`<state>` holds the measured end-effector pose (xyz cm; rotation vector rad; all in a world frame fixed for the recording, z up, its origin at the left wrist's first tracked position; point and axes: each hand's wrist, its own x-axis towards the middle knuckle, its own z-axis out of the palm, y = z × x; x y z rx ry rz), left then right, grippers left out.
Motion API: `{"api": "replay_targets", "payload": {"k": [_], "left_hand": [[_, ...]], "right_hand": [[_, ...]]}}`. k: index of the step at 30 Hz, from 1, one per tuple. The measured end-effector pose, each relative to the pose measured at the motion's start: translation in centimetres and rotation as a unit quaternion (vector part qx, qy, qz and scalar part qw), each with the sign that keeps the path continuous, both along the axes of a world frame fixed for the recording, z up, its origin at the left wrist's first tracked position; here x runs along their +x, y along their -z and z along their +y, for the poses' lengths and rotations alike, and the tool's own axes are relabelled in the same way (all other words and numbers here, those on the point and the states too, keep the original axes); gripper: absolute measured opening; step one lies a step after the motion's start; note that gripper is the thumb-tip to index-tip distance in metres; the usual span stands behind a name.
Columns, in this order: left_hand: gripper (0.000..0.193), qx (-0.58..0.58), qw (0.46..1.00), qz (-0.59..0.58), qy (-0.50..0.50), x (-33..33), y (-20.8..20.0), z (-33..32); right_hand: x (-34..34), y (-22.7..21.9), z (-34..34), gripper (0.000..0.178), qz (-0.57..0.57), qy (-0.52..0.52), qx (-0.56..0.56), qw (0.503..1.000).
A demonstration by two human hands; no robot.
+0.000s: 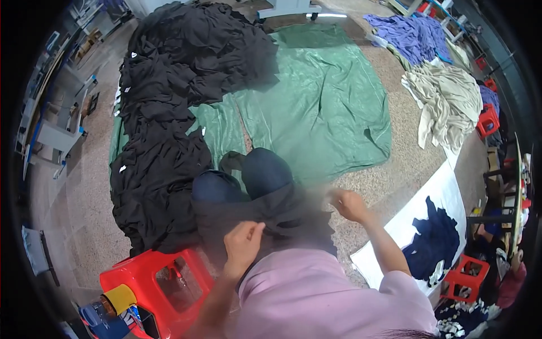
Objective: Trimming excess material from black fabric pieces using scissors in a textile manufacturing environment.
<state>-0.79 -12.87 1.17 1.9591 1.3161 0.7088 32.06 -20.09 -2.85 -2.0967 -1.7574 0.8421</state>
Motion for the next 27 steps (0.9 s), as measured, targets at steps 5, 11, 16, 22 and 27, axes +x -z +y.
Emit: {"api": "replay_targets", "payload": {"k": [5,11,16,22,27], "left_hand": [[0.011,0.124,0.992,0.004,0.033,3.5,-0.9,2.7],[0.019,0.033,0.995,0.026,0.089,3.6,1.1,1.3],[0.004,-0.442,0.814,-0.366,-0.083,1.6,2.1,4.4],[0.011,-0.412,0.748,-0.488,-0.183,1.9,1.4,4.1],[0.010,-0.336,0.753,-0.515,-0.235,3.1,1.3,3.9]], "right_hand": [[-5.3,-3.3,3.3,0.026,0.213,-0.058,0.128,0.967],[-6.2,-4.0,7.3,0.020,-0.007,-0.148,0.143,0.979],[-9.8,-6.4,12.2,0.020,-0.056,-0.007,0.370,0.927],[-13.0,-4.9,8.4,0.031,0.175,-0.144,0.120,0.966],[-15.3,-6.5,7.0,0.021,0.128,-0.038,0.269,0.954]]}}
